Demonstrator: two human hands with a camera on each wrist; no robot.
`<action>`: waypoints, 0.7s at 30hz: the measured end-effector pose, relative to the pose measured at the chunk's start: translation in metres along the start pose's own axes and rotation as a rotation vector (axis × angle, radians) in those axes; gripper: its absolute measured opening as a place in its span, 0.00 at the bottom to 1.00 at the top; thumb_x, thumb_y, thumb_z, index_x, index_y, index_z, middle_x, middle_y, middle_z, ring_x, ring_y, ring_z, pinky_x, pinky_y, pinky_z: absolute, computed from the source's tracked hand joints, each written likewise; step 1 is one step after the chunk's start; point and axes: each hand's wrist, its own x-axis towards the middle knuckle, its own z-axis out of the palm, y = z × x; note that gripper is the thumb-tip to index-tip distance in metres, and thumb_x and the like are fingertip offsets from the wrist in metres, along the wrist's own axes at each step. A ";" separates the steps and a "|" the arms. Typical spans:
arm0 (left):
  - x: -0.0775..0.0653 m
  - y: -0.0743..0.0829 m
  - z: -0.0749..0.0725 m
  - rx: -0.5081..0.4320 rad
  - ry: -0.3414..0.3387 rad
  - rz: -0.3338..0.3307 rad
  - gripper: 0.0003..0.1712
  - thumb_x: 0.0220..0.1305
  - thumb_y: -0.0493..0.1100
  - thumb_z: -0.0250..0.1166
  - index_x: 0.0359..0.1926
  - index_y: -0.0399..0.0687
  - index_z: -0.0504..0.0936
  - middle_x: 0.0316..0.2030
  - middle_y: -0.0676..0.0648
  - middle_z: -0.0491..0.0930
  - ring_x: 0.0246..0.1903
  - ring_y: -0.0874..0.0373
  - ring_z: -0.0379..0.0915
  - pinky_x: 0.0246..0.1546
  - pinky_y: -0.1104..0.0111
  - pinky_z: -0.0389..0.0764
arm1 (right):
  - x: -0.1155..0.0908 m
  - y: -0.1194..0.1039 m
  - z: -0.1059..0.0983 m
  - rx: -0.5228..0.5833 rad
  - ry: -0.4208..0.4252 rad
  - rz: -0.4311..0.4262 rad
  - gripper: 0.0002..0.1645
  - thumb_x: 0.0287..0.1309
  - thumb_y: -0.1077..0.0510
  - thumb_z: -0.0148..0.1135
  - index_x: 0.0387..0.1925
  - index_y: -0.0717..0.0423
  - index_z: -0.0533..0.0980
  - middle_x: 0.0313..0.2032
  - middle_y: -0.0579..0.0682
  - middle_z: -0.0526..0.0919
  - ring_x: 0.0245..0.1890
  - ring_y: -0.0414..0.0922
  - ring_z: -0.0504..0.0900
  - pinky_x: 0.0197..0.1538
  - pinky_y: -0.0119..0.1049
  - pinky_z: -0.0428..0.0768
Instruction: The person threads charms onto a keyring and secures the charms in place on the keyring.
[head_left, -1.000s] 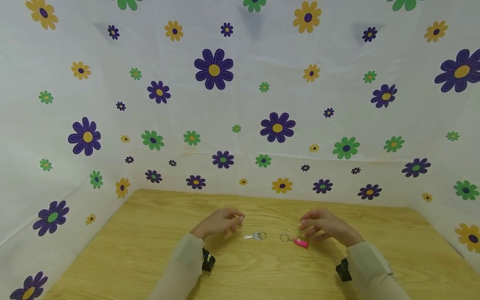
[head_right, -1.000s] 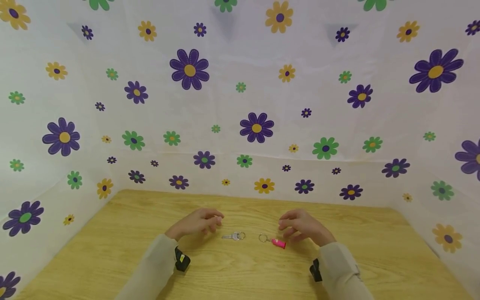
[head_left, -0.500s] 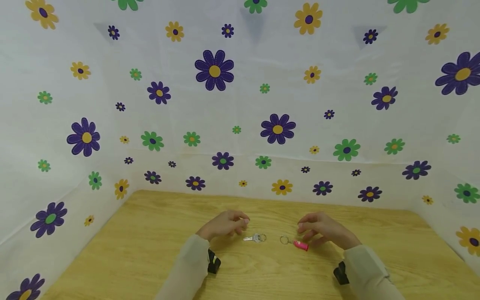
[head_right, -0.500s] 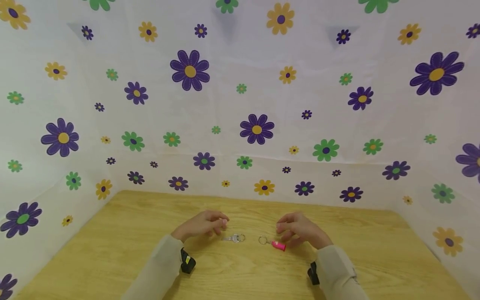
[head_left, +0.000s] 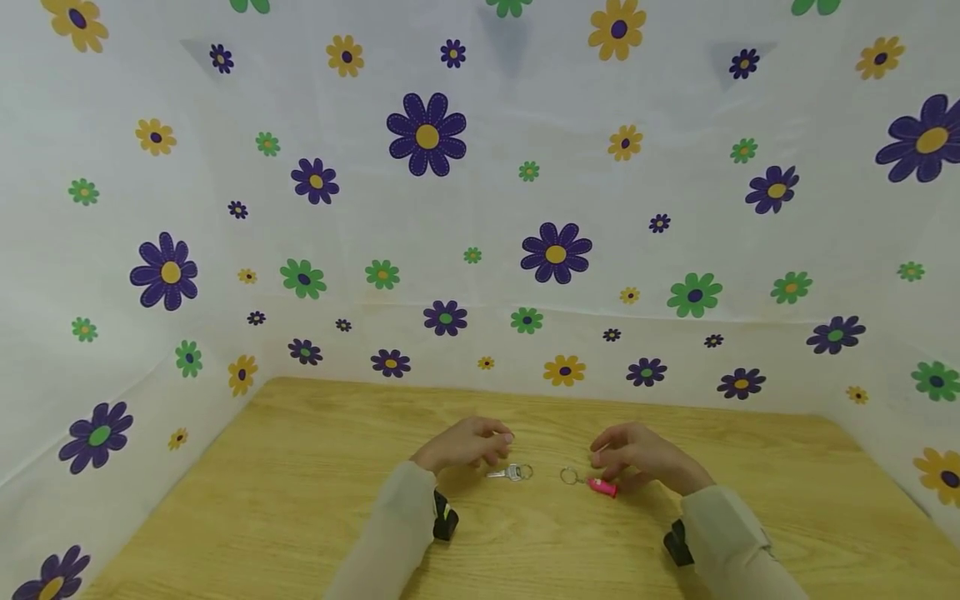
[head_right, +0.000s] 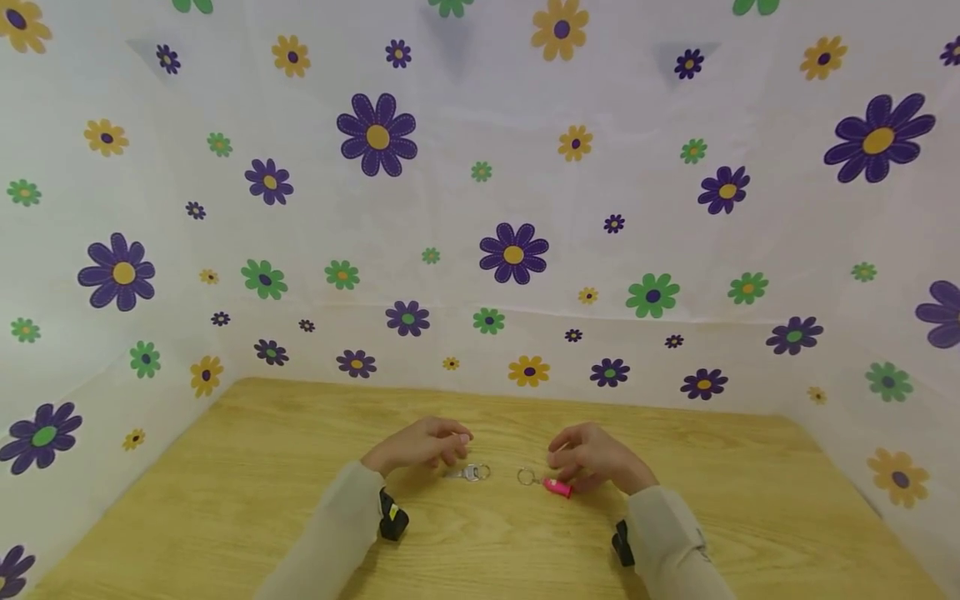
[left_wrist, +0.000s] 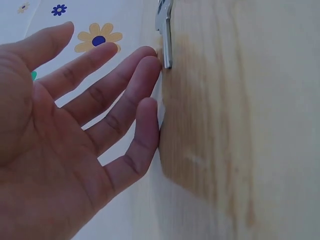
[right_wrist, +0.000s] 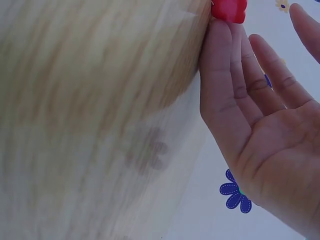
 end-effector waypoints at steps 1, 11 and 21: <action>0.001 0.000 0.001 -0.001 0.000 -0.004 0.23 0.77 0.47 0.56 0.61 0.34 0.78 0.42 0.44 0.85 0.38 0.53 0.82 0.37 0.66 0.81 | 0.001 0.001 0.000 -0.007 0.003 0.003 0.22 0.65 0.60 0.64 0.54 0.73 0.75 0.41 0.55 0.84 0.38 0.50 0.84 0.43 0.50 0.86; 0.007 0.002 0.004 -0.027 -0.026 -0.042 0.18 0.73 0.40 0.59 0.55 0.31 0.80 0.40 0.44 0.84 0.38 0.53 0.82 0.40 0.67 0.80 | 0.005 -0.001 0.000 -0.051 -0.016 0.054 0.18 0.59 0.64 0.65 0.50 0.71 0.78 0.36 0.53 0.79 0.35 0.46 0.78 0.42 0.43 0.86; 0.005 0.011 0.015 0.010 0.055 -0.088 0.12 0.66 0.33 0.66 0.48 0.31 0.84 0.36 0.47 0.82 0.32 0.57 0.75 0.38 0.65 0.80 | 0.004 -0.003 0.004 -0.084 -0.023 0.026 0.12 0.57 0.66 0.68 0.43 0.69 0.81 0.31 0.51 0.77 0.26 0.43 0.73 0.26 0.31 0.72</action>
